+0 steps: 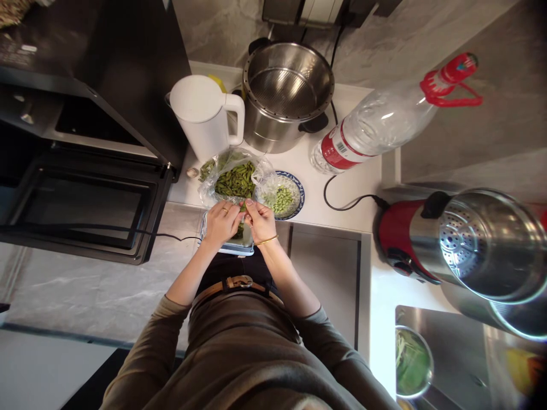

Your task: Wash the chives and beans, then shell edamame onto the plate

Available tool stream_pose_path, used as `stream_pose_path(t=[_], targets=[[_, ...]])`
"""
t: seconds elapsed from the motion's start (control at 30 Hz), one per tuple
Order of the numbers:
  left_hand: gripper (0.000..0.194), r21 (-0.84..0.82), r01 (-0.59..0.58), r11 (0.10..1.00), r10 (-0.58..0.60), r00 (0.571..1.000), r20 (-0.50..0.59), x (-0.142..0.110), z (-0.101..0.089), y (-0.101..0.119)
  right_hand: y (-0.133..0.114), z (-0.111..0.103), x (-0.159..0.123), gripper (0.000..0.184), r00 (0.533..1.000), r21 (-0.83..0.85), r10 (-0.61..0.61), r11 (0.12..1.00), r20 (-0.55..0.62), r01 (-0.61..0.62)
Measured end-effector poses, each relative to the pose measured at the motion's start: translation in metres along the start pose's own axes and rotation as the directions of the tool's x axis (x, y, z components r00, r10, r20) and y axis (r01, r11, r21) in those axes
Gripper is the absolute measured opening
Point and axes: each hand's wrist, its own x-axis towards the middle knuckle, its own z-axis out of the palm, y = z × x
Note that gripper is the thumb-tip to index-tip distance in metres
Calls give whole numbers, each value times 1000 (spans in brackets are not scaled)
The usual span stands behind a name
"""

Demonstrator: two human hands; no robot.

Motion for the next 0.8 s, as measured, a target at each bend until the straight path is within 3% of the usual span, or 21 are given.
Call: stream_pose_path(t=[0.13,0.3,0.37,0.47,0.6,0.7,0.8], targets=[[48,-239,141,961,-165,983,-83,-3,12,12,6,4,-4,38,993,-27,-94,995,-77,92],[47,-513,312,800,-397,916,-61,-4,23,31,12,0,-3,33,979,-110,-132,987,-155,116],[47,-504,319,802,-394,918,-45,-3,23,33,11,-3,-2,33,976,-126,-130,986,-172,109],[45,-350,213,912,-250,966,-63,0,21,27,5,-7,-1,33,976,-162,-142,980,-165,116],[40,-127,83,988,-86,996,-18,-1,20,6,-13,-10,-1,34,936,-312,-318,914,-154,259],[41,-140,141,980,-145,989,-19,-9,23,-9,-21,-14,5,36,903,-352,-401,876,-155,329],[44,-319,274,907,-307,950,-58,-16,24,-14,-14,-17,22,39,962,-158,-226,967,-156,202]])
